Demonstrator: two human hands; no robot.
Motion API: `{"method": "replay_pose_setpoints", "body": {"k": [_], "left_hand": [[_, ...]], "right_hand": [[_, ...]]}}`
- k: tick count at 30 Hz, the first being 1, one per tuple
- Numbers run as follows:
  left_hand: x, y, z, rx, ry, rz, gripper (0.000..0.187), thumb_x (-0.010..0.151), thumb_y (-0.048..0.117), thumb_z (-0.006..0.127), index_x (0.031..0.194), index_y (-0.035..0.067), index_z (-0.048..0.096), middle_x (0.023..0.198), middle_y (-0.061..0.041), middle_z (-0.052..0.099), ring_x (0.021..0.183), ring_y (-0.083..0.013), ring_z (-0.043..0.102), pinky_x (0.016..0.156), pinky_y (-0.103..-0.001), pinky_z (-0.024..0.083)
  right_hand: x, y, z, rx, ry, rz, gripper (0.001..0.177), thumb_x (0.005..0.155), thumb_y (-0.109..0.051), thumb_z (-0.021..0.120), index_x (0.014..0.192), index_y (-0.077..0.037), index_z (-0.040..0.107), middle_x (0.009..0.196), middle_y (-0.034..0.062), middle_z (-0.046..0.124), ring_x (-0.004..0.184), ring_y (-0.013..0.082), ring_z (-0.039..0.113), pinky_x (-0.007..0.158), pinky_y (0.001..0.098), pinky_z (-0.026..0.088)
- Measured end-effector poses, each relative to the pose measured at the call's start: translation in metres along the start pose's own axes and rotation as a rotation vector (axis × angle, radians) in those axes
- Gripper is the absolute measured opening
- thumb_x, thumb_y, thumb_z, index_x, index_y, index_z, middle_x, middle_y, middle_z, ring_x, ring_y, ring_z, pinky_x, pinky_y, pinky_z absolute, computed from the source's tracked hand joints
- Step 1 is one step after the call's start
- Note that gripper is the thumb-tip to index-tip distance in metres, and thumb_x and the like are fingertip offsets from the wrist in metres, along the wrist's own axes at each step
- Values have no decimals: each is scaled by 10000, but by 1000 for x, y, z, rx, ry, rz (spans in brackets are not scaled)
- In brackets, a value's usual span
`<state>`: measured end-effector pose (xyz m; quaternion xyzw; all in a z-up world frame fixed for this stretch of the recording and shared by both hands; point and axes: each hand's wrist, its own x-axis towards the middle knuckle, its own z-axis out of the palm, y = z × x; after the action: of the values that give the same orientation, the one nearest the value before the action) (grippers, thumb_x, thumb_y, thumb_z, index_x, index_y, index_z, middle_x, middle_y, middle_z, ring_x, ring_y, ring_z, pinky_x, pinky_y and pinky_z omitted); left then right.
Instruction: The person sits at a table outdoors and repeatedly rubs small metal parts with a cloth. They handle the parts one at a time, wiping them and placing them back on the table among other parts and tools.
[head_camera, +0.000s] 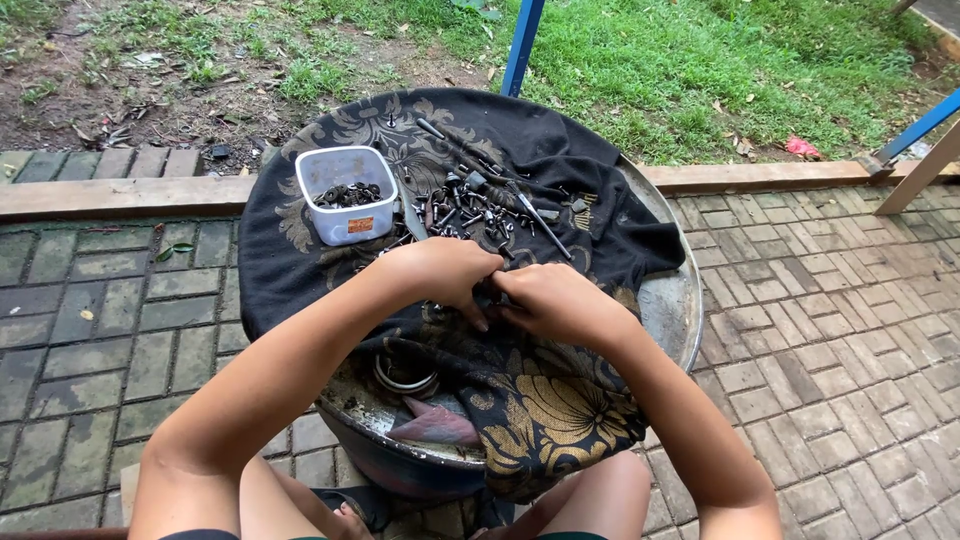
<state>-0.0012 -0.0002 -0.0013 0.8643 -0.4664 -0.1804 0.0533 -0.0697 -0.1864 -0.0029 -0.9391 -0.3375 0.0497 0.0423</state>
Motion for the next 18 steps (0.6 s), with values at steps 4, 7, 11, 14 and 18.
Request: {"method": "replay_pose_setpoints", "body": {"k": [4,7,11,14,18], "left_hand": [[4,-5,4,3,0,17,700,718,574,842,1143,76,595,1065,-125,758,1064,-349,706,877,-489,593],[4,-5,4,11,-1,16,693,715,572,843,1138,82,595,1059,-122,759,1060,-343,708,874,-483,595],[7,-9,10,8,14,20,711,698,575,856,1145,89,595,1060,-117,759,1058,-336,711,872,-479,597],[6,-9,4,12,-3,4,671,698,589,848,1124,111,644,1068,-97,763,1069,-321,709,894,-459,592],[16,-14,16,-13,16,21,661,690,567,878,1130,126,660,1078,-94,763,1069,-319,713,896,-461,588]], "right_hand": [[1,-1,-2,5,-23,16,148,903,-202,655,952,-71,605,850,108,722,832,407,717,670,533,581],[1,-2,-4,16,-24,22,142,900,-196,655,944,-68,611,845,116,720,838,414,715,670,537,582],[3,7,5,64,-39,20,170,899,-197,652,986,-71,579,900,129,735,849,437,710,661,576,573],[5,14,7,164,-46,-7,201,896,-206,661,994,-49,583,856,179,718,848,476,691,663,568,558],[5,17,8,306,-46,-47,223,867,-150,677,1030,-25,589,874,239,721,899,510,679,674,610,535]]}}
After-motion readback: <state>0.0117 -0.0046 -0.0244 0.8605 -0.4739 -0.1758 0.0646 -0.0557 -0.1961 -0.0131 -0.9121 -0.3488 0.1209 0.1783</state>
